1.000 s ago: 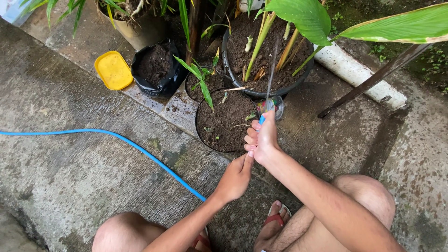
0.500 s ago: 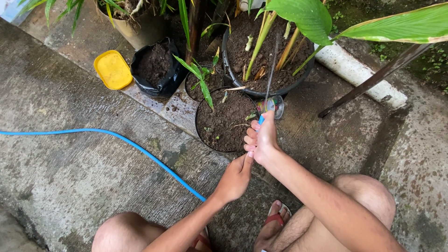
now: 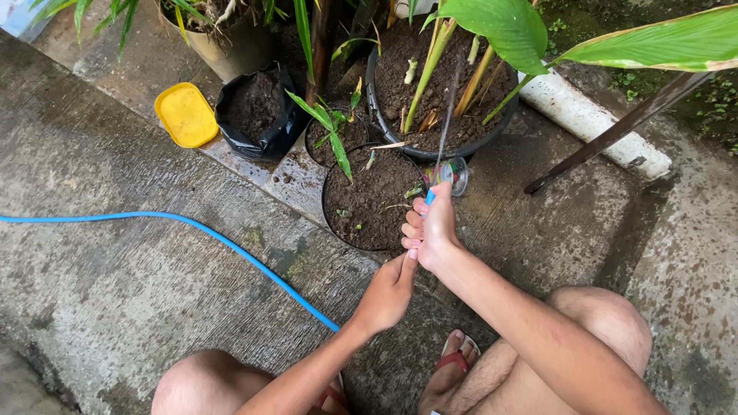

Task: Water several potted plants outdoors using a hose.

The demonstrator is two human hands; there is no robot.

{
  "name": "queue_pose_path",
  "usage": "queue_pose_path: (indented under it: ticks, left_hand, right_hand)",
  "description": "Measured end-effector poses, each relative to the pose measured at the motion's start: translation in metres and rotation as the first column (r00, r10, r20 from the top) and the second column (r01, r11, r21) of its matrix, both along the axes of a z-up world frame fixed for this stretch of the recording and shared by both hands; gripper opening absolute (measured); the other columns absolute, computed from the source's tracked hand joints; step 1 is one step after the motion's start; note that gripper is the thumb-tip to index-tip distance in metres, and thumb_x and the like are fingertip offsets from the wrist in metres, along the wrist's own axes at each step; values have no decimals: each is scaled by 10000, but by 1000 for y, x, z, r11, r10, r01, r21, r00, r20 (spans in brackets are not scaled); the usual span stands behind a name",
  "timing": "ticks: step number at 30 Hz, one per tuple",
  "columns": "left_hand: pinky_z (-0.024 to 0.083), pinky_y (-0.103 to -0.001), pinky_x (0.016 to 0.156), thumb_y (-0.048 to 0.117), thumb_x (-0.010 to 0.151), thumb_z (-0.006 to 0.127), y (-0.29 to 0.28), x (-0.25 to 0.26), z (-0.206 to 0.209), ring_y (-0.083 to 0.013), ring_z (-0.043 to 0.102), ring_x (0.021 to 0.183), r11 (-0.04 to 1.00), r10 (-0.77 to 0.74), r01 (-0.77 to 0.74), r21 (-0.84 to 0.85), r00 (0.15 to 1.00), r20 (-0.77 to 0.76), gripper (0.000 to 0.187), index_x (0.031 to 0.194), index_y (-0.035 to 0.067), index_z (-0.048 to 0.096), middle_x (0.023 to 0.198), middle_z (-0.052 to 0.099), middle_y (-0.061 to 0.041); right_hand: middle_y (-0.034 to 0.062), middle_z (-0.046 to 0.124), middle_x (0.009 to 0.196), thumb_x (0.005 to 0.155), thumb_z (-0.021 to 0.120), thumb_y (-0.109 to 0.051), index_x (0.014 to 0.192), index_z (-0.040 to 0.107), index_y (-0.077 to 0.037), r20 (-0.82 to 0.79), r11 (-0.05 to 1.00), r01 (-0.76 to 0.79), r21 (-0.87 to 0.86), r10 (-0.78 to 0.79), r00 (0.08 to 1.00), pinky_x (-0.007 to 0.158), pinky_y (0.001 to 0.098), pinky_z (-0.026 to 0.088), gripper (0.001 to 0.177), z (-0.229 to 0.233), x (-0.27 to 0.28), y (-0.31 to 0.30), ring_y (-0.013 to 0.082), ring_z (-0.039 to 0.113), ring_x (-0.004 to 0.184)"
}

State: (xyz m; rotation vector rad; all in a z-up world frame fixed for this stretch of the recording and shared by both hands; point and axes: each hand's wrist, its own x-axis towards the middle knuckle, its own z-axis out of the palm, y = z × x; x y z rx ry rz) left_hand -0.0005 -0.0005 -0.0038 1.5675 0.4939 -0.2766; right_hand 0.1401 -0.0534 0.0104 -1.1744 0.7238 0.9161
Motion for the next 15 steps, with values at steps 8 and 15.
queue_pose_path:
  ticks: [8, 15]
  left_hand:
    - [460, -387, 611, 379, 1098, 390, 1, 0, 0, -139, 459, 612, 1000, 9, -9, 2, 1000, 22, 458, 935, -9, 570, 630, 477, -63]
    - [468, -398, 635, 396, 1095, 385, 2, 1, 3, -148, 472, 625, 1000, -11, 11, 9, 1000, -9, 473, 950, -9, 582, 637, 502, -88]
  right_hand:
    - [-67, 200, 513, 933, 357, -580, 654, 281, -213, 12, 1000, 2, -6, -1, 1000, 401, 305, 101, 467, -1, 0, 0, 95, 137, 429]
    - [-66, 189, 511, 922, 361, -579, 648, 275, -210, 5, 1000, 8, -8, -8, 1000, 401, 309, 91, 468, 2, 0, 1, 99, 128, 424]
